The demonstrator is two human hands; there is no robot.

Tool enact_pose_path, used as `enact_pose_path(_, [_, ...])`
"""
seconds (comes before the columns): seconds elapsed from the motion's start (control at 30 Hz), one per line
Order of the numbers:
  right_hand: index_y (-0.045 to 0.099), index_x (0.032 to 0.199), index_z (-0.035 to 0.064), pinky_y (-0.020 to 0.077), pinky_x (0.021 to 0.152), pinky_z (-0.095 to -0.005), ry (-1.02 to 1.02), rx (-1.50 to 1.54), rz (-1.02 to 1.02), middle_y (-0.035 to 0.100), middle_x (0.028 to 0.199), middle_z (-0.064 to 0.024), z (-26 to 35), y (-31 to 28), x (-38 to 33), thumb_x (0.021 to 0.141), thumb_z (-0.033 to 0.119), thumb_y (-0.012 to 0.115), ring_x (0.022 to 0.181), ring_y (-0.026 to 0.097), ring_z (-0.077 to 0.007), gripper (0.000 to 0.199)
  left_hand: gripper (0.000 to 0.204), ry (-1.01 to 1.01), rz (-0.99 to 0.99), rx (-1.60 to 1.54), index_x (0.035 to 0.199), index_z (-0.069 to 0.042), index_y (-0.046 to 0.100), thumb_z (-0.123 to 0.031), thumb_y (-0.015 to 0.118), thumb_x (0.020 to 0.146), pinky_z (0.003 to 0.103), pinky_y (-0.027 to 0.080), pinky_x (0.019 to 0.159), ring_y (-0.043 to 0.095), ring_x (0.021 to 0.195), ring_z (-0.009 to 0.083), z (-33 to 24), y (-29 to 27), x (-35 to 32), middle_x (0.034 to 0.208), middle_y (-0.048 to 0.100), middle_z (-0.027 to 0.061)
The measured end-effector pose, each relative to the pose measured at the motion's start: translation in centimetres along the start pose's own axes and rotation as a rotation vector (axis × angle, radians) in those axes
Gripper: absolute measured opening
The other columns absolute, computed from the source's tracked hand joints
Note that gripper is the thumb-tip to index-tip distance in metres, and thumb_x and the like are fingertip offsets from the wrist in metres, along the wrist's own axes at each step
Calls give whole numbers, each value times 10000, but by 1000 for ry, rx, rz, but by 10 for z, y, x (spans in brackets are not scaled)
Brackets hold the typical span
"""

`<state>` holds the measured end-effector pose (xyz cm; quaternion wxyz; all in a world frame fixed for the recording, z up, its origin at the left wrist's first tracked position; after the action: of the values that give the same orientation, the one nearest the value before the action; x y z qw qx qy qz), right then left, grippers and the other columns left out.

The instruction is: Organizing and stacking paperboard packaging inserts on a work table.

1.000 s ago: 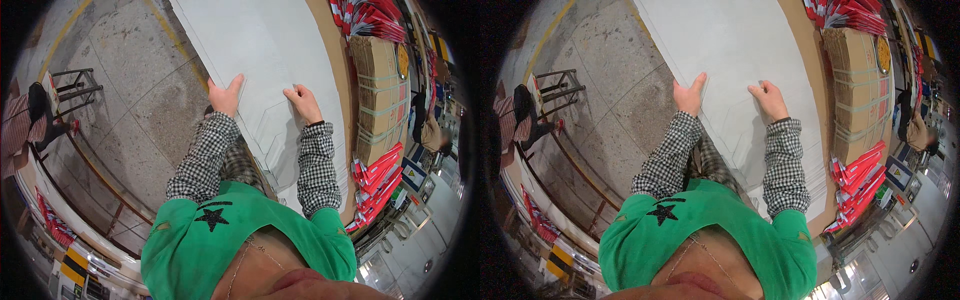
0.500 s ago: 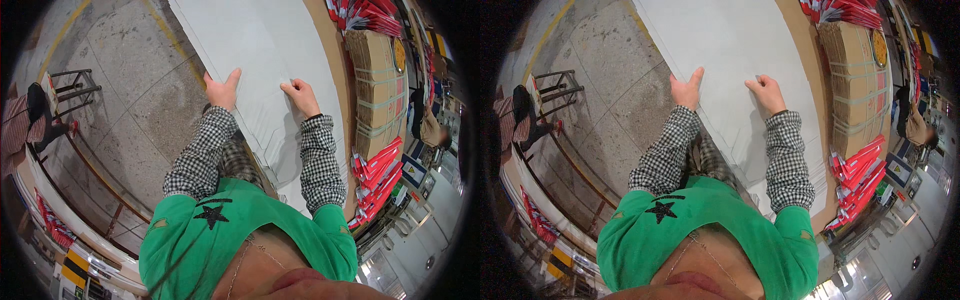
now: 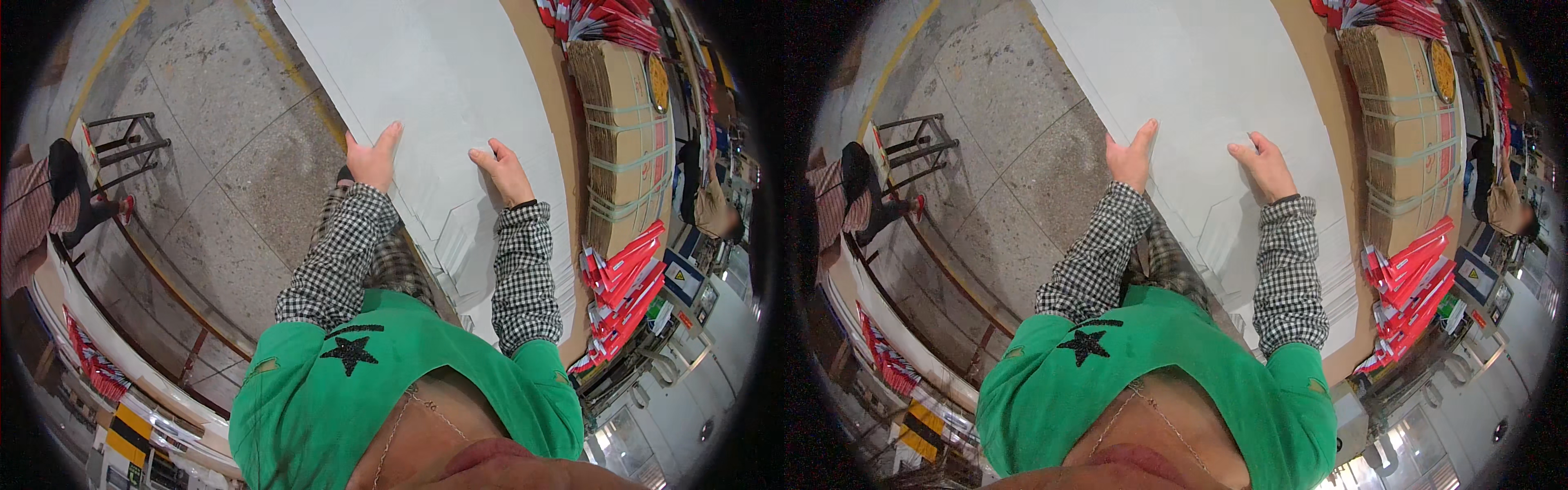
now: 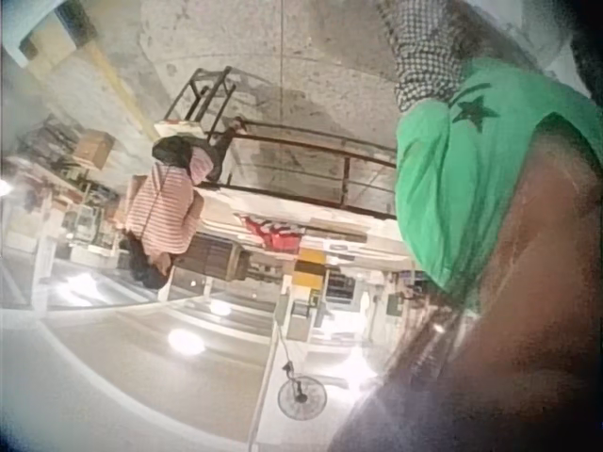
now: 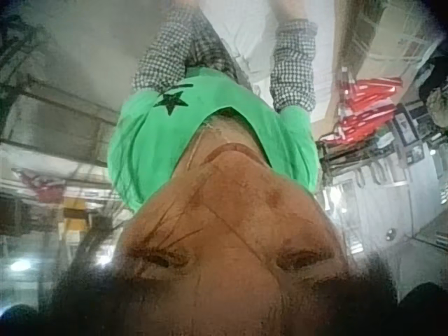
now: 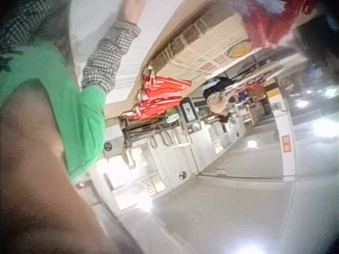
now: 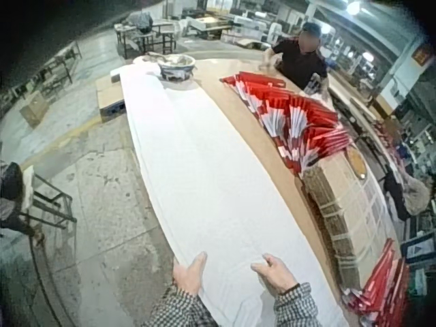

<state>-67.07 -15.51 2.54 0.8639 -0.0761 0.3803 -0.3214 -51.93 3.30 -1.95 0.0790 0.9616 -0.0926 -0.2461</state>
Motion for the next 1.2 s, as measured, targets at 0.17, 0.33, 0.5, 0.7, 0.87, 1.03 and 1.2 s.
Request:
enact_pose_path(0.17, [494, 1009, -66, 359, 792, -229, -27, 71, 164, 511, 914, -59, 11, 8, -3, 753, 277, 665, 859, 444, -116, 461, 624, 69, -22, 89, 1151, 76, 387, -157, 736, 688, 311, 438, 830, 553, 950, 224, -5, -2, 3, 1056, 561, 160])
enact_pose_path(0.33, [550, 877, -11, 379, 661, -211, -56, -21, 122, 526, 786, 1, 4, 2, 0, 765, 238, 637, 716, 441, -80, 286, 724, 82, -111, 240, 1190, 84, 349, -177, 760, 655, 321, 441, 836, 549, 968, 244, -5, -8, -5, 1076, 548, 179])
enact_pose_path(0.5, [543, 843, -12, 373, 632, -219, 14, -108, 62, 506, 748, 8, 7, -1, -5, 770, 261, 632, 695, 422, -77, 296, 757, 77, -90, 285, 1206, 74, 338, -176, 771, 637, 324, 444, 834, 546, 975, 247, -12, -6, -6, 1088, 537, 188])
enact_pose_path(0.7, [536, 842, -7, 373, 629, -220, -45, -27, 138, 506, 755, 8, -4, 4, -3, 777, 257, 628, 702, 419, -73, 287, 708, 63, -106, 218, 1147, 75, 391, -193, 785, 624, 322, 449, 825, 552, 950, 235, -15, -6, -8, 1064, 554, 170])
enact_pose_path(0.87, [535, 807, -4, 367, 617, -224, -67, -128, 113, 474, 721, 12, 4, 1, -4, 772, 264, 635, 679, 398, -78, 288, 709, 72, -116, 260, 1151, 73, 388, -196, 783, 627, 326, 444, 833, 550, 957, 239, -14, -7, -8, 1062, 554, 169])
enact_pose_path(1.03, [541, 795, -26, 367, 614, -237, 43, -395, 38, 441, 695, 4, -3, -13, -2, 771, 275, 640, 664, 381, -94, 317, 805, 98, -143, 274, 1224, 83, 319, -186, 781, 621, 328, 446, 837, 551, 975, 255, -5, -8, -13, 1089, 539, 204])
enact_pose_path(1.2, [538, 919, -77, 390, 662, -238, 10, 73, 51, 514, 765, -25, 3, 0, -15, 774, 249, 643, 716, 443, -103, 371, 673, 4, -86, 249, 1135, 75, 402, -189, 774, 639, 326, 433, 845, 545, 963, 240, -6, -5, -16, 1058, 556, 165])
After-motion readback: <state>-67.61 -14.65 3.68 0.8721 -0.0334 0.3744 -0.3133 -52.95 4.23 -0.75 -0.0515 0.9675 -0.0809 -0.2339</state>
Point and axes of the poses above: each hand's wrist, its own x-axis towards the middle knuckle, its own y-axis out of the palm, z = x × y, the point moved 7 cm from there along x, towards the middle knuckle
